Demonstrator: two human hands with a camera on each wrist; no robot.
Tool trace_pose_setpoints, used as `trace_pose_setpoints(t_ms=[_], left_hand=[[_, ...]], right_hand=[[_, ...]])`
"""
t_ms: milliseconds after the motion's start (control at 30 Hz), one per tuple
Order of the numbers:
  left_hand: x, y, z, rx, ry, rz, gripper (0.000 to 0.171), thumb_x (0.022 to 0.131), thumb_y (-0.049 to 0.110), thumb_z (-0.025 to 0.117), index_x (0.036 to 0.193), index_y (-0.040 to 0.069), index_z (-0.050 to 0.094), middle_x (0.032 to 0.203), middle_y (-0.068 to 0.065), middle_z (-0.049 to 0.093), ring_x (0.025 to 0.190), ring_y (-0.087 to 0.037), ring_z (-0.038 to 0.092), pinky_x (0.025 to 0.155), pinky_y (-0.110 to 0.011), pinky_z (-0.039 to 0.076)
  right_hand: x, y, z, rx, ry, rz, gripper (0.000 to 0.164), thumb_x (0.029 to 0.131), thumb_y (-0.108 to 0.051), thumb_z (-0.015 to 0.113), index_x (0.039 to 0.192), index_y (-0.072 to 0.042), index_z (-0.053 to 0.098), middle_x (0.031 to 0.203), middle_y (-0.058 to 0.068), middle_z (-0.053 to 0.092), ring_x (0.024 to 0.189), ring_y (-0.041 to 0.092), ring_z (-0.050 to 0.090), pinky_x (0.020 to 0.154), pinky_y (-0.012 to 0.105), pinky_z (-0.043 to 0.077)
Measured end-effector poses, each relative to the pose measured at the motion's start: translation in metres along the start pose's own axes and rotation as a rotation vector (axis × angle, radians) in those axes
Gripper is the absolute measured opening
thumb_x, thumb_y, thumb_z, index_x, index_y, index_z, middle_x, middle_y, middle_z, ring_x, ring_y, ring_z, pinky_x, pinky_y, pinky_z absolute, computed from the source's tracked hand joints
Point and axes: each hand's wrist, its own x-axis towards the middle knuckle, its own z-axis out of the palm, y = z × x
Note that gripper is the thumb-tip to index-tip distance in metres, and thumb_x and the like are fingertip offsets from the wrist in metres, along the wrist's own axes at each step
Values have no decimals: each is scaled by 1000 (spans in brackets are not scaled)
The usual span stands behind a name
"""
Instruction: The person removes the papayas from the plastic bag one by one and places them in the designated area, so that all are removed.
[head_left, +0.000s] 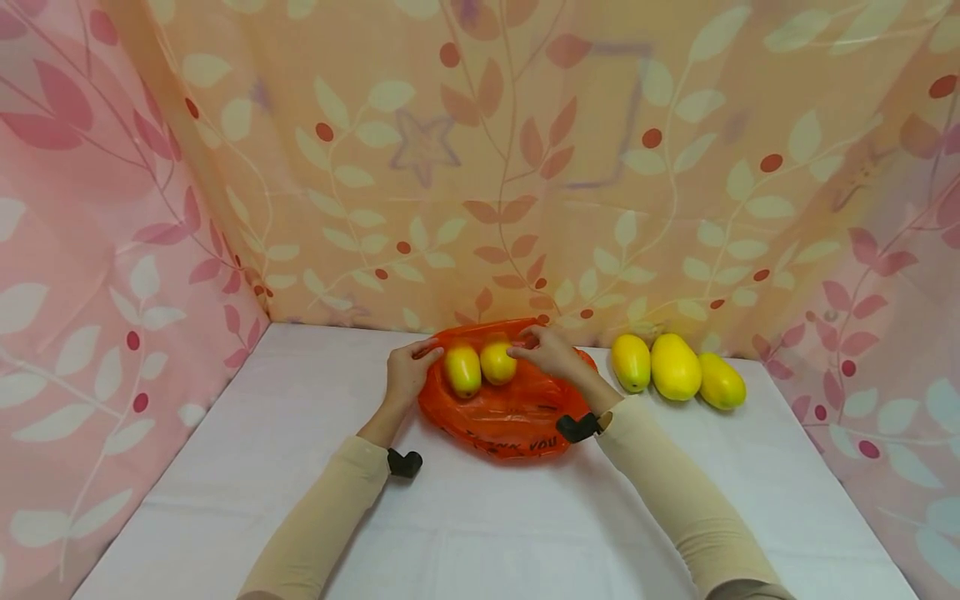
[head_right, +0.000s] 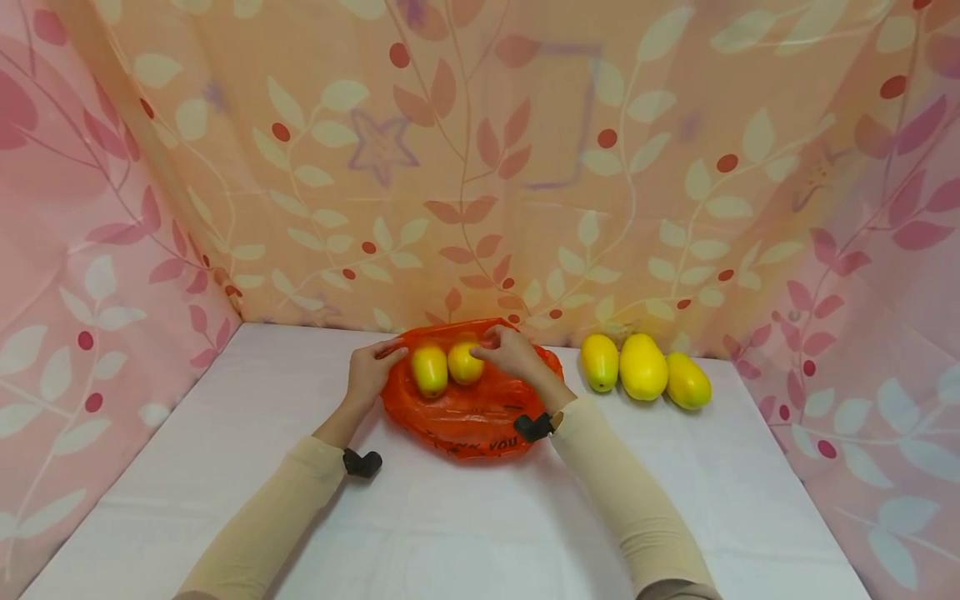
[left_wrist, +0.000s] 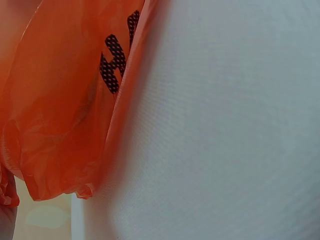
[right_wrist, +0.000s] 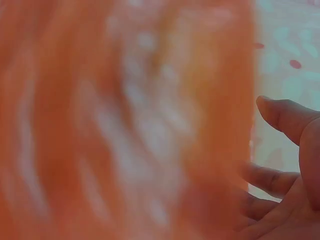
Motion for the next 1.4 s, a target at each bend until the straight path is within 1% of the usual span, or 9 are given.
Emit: trace_pose_setpoints(t_ms=[200,300,500,667,800,900,1067,1233,1400], left_hand=[[0,2,0,-9,14,-5,28,86,16,74,109,-1,74,112,-18,72,112,-29,65,97,-42,53],[-1,3,0,-4,14,-7,28,86,16,74,109,0,74,113,-17,72,111,-28,65,96,-42,53],[-2,3,0,5,5,-5,27,87,14,73,111,1,74,115,-16,71,111,-27,66,95,-42,54],[-1,4,1,13,5,12,28,87,15,73,111,0,73,114,-18,71,112,-29,65,96,-41,53],[-2,4,1,22,4,20,28,87,15,73,111,0,73,114,-18,71,112,-28,65,96,-41,54],[-2,4,1,19,2,18,28,87,15,73,111,0,73,114,-17,71,112,-28,66,95,-42,54],[-2,3,0,18,-1,18,28,87,15,73,111,0,73,114,-18,71,112,-29,66,96,-42,54],[-1,2,1,28,6,27,28,87,15,73,110,-1,73,113,-18,72,111,-29,66,96,-42,53],[-1,1,0,27,7,25,28,87,15,72,111,-1,73,113,-18,72,111,-29,66,95,-42,54]], right_hand=[[6,-1,15,37,-35,108,61,91,-41,66,134,0,51,130,21,59,112,34,58,95,45,52],[8,0,21,56,-37,151,64,90,-43,66,134,0,51,134,21,57,117,35,56,99,47,50],[12,3,29,70,-10,183,68,90,-47,65,134,2,50,137,22,54,122,36,54,102,48,48],[18,6,33,71,28,210,73,88,-51,66,135,2,51,137,21,55,121,35,54,104,47,47],[22,8,40,82,32,235,77,87,-53,66,137,4,48,135,21,56,115,33,55,103,46,47],[24,9,47,144,33,250,80,87,-51,67,138,6,43,132,22,55,111,32,53,102,45,48],[27,8,53,227,68,283,80,87,-47,69,138,7,41,126,20,54,106,30,51,101,42,47],[29,6,56,276,64,312,70,86,-46,70,131,4,48,114,14,55,100,28,52,94,37,49],[30,6,56,274,60,312,59,87,-44,70,122,2,55,103,9,56,93,25,53,84,31,50]])
